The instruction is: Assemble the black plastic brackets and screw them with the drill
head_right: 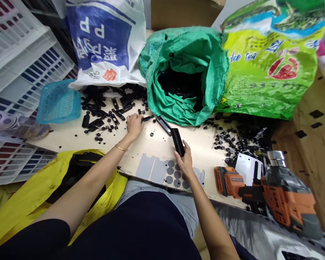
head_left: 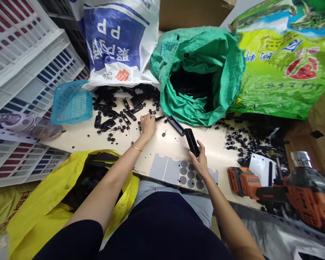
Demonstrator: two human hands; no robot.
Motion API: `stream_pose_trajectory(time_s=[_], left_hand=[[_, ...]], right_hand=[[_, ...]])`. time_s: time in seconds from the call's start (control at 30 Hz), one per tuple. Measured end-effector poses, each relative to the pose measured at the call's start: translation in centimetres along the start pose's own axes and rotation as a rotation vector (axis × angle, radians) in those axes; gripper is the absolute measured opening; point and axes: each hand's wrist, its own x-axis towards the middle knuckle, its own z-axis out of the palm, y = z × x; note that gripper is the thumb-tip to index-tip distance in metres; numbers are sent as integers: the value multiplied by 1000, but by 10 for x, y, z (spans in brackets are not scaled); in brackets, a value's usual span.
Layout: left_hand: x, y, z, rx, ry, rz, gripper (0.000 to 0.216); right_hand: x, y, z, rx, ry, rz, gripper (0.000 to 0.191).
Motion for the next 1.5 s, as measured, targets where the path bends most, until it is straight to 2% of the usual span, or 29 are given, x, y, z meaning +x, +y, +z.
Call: stream_pose_trajectory(time_s=[0.1,0.2,0.3,0.37,0.47,0.57,0.73,0.93,1.03,1.13,1.3,1.4,1.5], left_hand=[[-33,-5,-33,-172,-14,108,26],[-74,8,-48,-327,-200,215,29],[-107,37,-27,-378,-433,279,18],[-124,55,-1,-392,-483,297,14],[-140,68,31,-417,-423,270,19],[-152,64,42,-382,-312,237,27],[-172,50,39,-304,-239,164,29],[-184,58,41,-344,-257,185,30],[-185,62,42,-335,-302,239,34],[-186,61,43,-342,-309,232,32],[-186,59,45,-372,-281,208,30],[-185,63,47,-373,-250,165,28],[-184,71,49,-413,-241,161,25]], right_hand=[[-29,4,-8,-3,-27,5,59],[-51,11,-9,-176,6,-6,45],[-63,12,-7,-379,34,32,37],[-64,8,-6,-453,16,61,37],[-54,-1,-2,-498,-2,71,44],[-43,-6,3,-492,-53,20,46],[-46,0,-4,-438,-147,21,33],[-67,3,-18,-460,-181,92,26],[-68,-2,-17,-456,-174,26,27],[-64,-4,-21,-516,-201,-78,34],[-52,-1,-40,-648,-254,-139,21],[-52,-2,-45,-657,-286,-71,23],[-59,-9,-35,-632,-364,56,38]])
